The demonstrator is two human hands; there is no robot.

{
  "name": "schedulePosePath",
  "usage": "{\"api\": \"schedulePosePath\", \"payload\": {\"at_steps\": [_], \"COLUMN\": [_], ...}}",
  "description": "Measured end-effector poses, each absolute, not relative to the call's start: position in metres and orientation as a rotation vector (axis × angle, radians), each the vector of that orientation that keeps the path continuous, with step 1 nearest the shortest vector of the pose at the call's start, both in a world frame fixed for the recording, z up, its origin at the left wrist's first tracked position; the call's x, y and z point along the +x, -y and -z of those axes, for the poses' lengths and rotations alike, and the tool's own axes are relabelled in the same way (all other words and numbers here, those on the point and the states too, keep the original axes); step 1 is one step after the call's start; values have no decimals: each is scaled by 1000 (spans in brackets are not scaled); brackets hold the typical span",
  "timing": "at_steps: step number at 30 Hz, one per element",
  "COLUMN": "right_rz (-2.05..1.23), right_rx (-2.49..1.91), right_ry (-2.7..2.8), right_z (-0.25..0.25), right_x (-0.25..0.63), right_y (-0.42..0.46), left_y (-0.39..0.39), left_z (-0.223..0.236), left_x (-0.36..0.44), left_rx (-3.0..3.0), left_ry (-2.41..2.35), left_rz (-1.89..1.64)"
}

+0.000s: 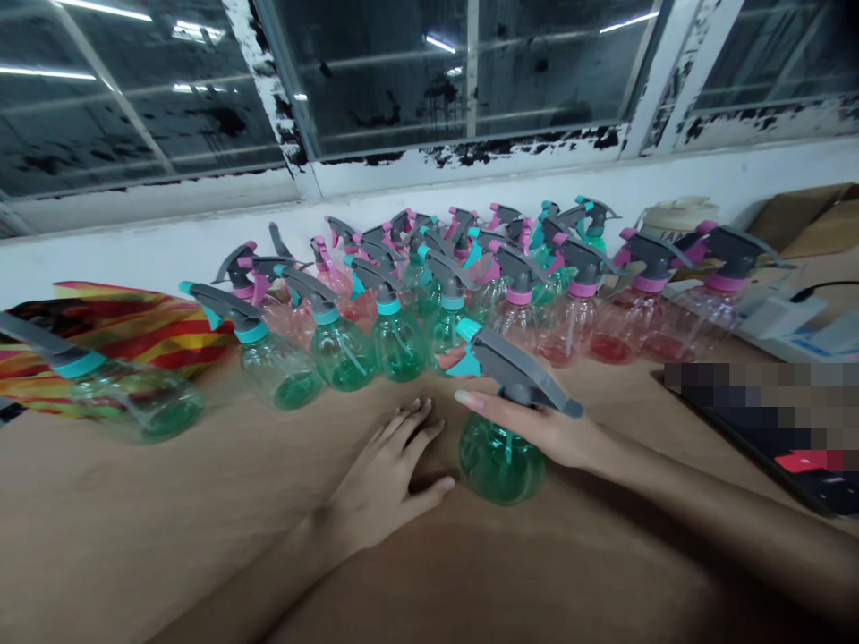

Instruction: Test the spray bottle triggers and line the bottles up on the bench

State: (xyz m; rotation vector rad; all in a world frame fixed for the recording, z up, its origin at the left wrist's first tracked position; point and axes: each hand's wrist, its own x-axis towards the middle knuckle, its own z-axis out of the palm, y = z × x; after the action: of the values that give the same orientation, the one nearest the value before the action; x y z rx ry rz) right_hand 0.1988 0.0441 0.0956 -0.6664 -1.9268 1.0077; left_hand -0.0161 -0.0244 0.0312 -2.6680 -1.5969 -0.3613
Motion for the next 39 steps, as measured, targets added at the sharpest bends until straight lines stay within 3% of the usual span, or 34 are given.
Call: {"api": "schedulePosePath", "payload": {"at_steps": [18,39], "right_rz": [-902,-1052], "right_rx": [-647,-666], "right_ry": [1925,1906], "right_z": [-101,-91], "right_x": [196,199], "right_y": [-39,-41], "left_y": [24,24], "left_z": [-29,-33], "left_x": [-18,-16], "left_rx": [-2664,-2689], "left_ry": [1574,1614], "left_rz": [328,342]}}
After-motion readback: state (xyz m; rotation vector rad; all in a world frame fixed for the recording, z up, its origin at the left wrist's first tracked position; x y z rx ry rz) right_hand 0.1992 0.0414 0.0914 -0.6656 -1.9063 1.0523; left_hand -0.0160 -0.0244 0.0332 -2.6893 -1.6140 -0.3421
